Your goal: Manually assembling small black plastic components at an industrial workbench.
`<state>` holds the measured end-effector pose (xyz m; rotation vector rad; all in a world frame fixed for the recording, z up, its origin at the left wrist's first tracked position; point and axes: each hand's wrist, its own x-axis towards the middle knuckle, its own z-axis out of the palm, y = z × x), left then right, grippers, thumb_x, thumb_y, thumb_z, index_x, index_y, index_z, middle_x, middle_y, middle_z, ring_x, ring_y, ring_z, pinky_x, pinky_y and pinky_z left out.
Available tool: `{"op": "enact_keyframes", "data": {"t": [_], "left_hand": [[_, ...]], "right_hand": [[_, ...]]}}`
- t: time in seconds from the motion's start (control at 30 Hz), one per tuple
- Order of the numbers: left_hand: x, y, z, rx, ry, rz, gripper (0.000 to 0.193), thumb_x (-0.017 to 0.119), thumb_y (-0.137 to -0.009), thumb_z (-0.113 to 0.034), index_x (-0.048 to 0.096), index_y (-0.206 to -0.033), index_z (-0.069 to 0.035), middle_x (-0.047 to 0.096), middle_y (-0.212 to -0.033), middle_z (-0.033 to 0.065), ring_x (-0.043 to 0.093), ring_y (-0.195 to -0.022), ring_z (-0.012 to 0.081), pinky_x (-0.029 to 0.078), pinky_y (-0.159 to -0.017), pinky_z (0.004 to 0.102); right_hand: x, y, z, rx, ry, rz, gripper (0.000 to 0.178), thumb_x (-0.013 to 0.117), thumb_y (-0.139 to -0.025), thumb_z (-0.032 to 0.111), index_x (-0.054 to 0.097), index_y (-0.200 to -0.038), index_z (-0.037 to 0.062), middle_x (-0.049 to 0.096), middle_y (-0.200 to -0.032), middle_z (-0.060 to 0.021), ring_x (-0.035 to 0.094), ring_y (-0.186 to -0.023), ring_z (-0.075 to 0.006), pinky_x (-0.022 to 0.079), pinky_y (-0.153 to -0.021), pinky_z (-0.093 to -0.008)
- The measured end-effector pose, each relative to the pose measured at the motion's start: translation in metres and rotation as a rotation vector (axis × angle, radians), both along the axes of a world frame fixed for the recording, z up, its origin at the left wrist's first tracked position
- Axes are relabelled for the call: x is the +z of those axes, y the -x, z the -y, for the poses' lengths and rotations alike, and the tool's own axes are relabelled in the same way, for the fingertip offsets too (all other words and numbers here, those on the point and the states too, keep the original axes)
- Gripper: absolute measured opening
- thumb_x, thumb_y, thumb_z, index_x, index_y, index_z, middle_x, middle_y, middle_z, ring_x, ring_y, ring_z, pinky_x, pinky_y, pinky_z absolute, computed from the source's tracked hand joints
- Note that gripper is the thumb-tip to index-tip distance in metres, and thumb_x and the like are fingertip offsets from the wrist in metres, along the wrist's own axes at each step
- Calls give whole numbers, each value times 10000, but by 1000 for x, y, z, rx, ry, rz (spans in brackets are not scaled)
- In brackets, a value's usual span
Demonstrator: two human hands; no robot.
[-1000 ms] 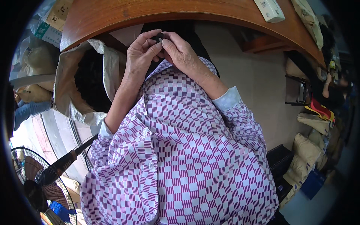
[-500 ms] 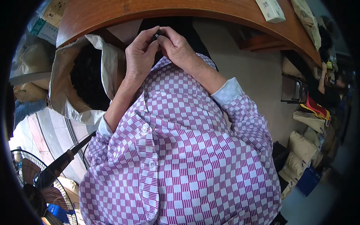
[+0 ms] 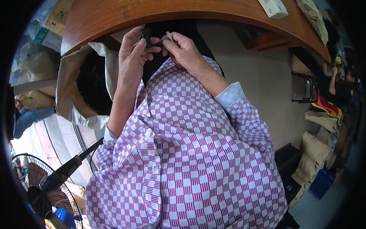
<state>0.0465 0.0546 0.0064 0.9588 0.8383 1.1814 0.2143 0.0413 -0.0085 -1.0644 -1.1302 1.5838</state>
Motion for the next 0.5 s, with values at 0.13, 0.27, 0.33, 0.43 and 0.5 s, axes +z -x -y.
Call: {"op": "enact_keyframes", "data": {"t": [0.13, 0.27, 0.33, 0.43, 0.5], "left_hand": [[-3, -1, -1, -44, 137, 144, 310, 488, -951, -83, 447, -1257, -48, 628, -971, 115, 664, -760, 152, 501, -605, 196], [-2, -1, 3, -135, 165, 156, 290, 486, -948, -65, 478, -1236, -37, 605, -962, 96, 659, -741, 148, 514, -619, 204], [1, -4, 6, -190, 170, 135, 272, 482, -946, -52, 506, -1216, -26, 602, -927, 76, 655, -731, 139, 518, -618, 201], [0, -7, 7, -228, 168, 127, 273, 484, -946, -52, 510, -1217, -22, 608, -903, 68, 647, -715, 123, 502, -586, 192], [2, -6, 8, -244, 160, 109, 277, 487, -945, -56, 508, -1220, -25, 609, -888, 63, 644, -710, 117, 496, -576, 192]], "right_hand": [[3, -4, 0, -66, -118, -114, 160, 516, -963, 186, 582, -1041, 63, 567, -751, 17, 384, -470, -7, 290, -398, -148], [-1, -9, -3, -22, -24, -252, 149, 566, -936, 206, 586, -1019, 83, 533, -715, 40, 380, -470, -2, 277, -396, -140], [-3, -11, -5, -3, 28, -292, 154, 583, -927, 214, 588, -1015, 88, 515, -690, 52, 377, -467, 0, 272, -393, -140], [-6, -14, -5, 58, 56, -284, 160, 607, -911, 222, 589, -1000, 90, 477, -647, 79, 374, -465, 6, 271, -388, -145], [-6, -14, -5, 68, 42, -237, 139, 610, -910, 212, 597, -972, 89, 473, -638, 98, 366, -479, 17, 262, -397, -143]]}}
